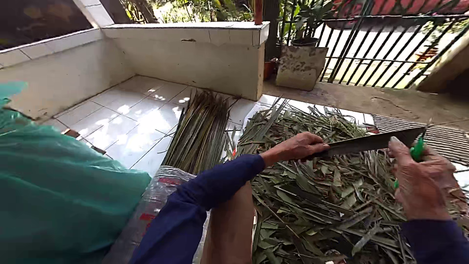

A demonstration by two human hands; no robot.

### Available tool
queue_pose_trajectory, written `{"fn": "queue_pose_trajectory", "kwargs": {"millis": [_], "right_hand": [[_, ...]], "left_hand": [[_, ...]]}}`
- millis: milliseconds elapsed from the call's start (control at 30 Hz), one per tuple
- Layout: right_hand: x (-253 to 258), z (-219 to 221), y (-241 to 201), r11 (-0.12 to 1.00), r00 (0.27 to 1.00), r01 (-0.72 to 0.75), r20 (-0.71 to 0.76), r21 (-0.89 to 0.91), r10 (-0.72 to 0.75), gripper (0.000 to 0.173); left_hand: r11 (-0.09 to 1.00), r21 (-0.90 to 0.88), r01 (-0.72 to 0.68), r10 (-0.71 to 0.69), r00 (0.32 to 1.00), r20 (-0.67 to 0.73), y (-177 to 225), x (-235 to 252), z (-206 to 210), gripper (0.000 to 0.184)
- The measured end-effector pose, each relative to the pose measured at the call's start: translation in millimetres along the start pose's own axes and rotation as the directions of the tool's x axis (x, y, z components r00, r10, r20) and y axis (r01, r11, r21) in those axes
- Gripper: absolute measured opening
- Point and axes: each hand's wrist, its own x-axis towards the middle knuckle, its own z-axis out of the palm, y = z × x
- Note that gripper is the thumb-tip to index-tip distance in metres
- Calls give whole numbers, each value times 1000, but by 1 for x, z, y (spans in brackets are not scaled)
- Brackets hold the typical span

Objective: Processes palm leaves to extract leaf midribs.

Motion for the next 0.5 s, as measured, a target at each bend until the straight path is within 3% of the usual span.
{"fn": "queue_pose_trajectory", "kwargs": {"millis": [233,500], "right_hand": [[-35,40,-23,998,947,54,317,-34,-40,42],[-39,53,-10,992,925,106,374,-65,-74,38]], "left_hand": [[1000,4,-26,26,983,-184,-5,0,-29,37],[995,-104,-7,-11,986,-168,-3,1,-25,35]]}}
